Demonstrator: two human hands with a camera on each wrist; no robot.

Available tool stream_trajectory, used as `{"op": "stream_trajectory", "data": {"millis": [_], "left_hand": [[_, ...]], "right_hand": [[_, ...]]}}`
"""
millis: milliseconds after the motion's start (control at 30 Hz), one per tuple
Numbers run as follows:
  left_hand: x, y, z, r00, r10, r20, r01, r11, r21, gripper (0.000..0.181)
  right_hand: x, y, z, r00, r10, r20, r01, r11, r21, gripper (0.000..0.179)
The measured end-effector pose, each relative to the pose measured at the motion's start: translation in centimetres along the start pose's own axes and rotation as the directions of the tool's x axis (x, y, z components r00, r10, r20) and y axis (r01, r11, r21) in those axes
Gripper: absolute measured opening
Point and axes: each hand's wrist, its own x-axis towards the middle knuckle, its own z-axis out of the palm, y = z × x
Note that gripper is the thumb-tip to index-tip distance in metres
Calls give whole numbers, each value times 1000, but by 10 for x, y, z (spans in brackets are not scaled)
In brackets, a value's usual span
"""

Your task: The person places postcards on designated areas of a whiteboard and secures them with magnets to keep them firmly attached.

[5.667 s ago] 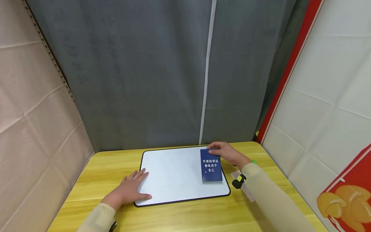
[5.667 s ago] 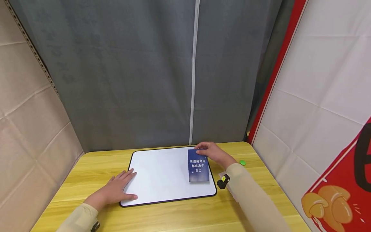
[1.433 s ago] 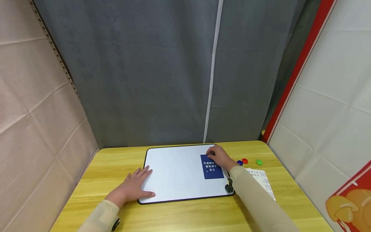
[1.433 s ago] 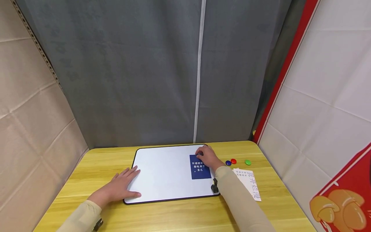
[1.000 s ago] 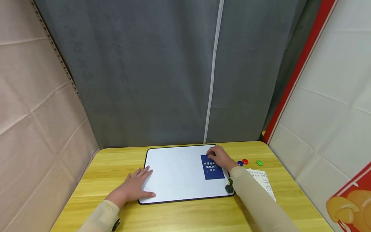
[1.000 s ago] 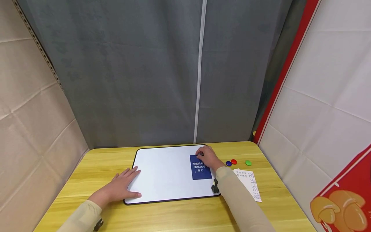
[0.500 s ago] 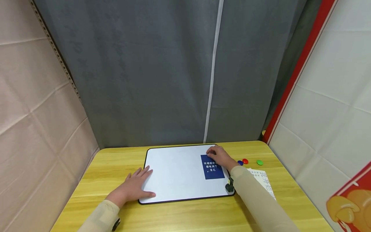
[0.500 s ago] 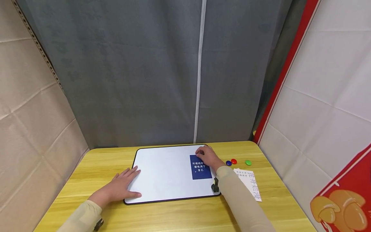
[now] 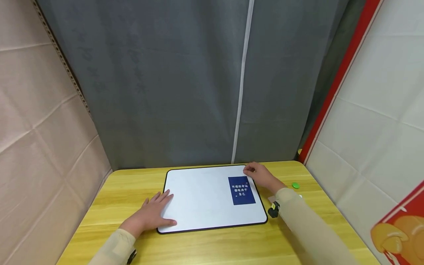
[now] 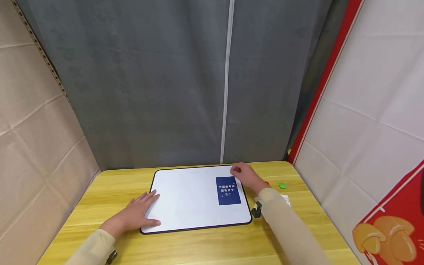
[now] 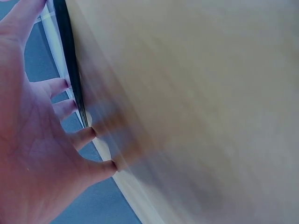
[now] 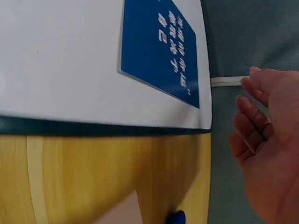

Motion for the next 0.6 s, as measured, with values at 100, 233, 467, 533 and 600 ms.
{"op": "stream_trajectory", "data": {"millis": [100,233,467,533,600], "left_hand": [[-1,0,-1,1000,1,-1,-1,1000,4,117],[-1,-2,-1,1000,1,-2,-1,1000,9,117],[0,-3,-1,1000,0,-6,0,1000,4,117],[0,-2,-1,1000,1,-6,-1,1000,2,117],[0,-2,-1,1000,2,-6,-1,1000,2,117]], "right_hand": [[-4,0,-11,1000,4,-7,-5,1000,-28,20],[-8,4,-26,1000,-19,-14,18,997,-73,19],[-19,12,-46,1000,-6,-6,5,994,-109,27],[-23,13,-51,1000,17,-4,-18,994,-108,30],[-27,14,-56,999,33,-3,-33,993,-115,30]]}}
